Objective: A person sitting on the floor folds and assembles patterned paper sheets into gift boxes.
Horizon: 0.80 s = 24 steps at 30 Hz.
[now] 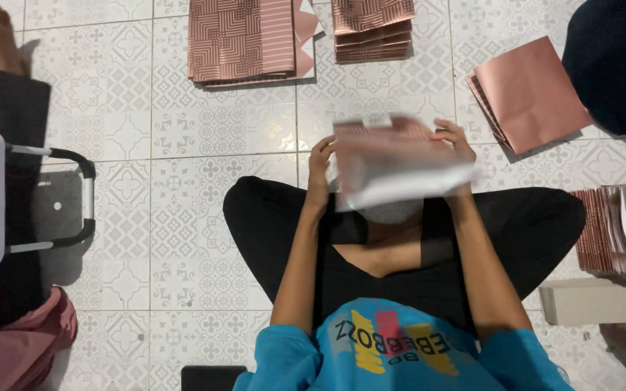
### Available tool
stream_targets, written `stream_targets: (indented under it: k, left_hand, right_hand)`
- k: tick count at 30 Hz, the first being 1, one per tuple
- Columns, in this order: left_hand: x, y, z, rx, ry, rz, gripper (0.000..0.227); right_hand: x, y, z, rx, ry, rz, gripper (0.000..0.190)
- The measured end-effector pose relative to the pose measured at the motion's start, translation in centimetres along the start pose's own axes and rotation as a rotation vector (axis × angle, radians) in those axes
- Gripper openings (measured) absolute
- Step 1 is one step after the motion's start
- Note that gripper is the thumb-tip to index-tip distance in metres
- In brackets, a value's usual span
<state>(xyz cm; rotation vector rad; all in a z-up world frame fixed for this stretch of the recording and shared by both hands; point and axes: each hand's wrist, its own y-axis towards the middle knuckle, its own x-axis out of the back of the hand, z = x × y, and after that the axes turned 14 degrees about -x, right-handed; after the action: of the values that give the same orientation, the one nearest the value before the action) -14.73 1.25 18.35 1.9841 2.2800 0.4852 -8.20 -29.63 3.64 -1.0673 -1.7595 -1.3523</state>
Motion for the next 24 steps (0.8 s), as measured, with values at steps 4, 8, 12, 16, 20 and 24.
stream_targets:
  k: [4, 8, 12, 16, 20, 24]
  left_hand:
    - [-0.2, 1.0, -1.9, 0.247, -0.774, -0.120, 0.064]
    - [0.6, 1.1, 0.8, 0.041, -0.452, -0.103, 0.035]
    - [0.1, 2.3, 2.0, 0.001, -0.429, -0.054, 0.037]
    - [-0.7, 2.7, 1.3, -0.078, -0.252, -0.072, 0.037]
    - [-1.0, 3.2, -0.9, -0.174, -0.119, -0.078, 0.051]
    - [-1.6, 4.5, -3.4, -0.273, -0.104, -0.078, 0.032]
  right_hand:
    - [14.4, 5.9, 0.9, -0.422, 1.902, 0.412, 0.023]
    - [17.1, 7.1, 1.1, -0.547, 2.125, 0.569, 0.036]
    - [15.3, 7.9, 0.2, -0.450, 1.983, 0.387, 0.043]
    - [17.1, 8.5, 0.3, -0.349, 1.945, 0.279, 0.070]
    - [18.1, 8.8, 0.3, -0.324, 1.881, 0.243, 0.085]
    - [18.1, 9.2, 0.3, -0.256, 1.820, 0.217, 0.089]
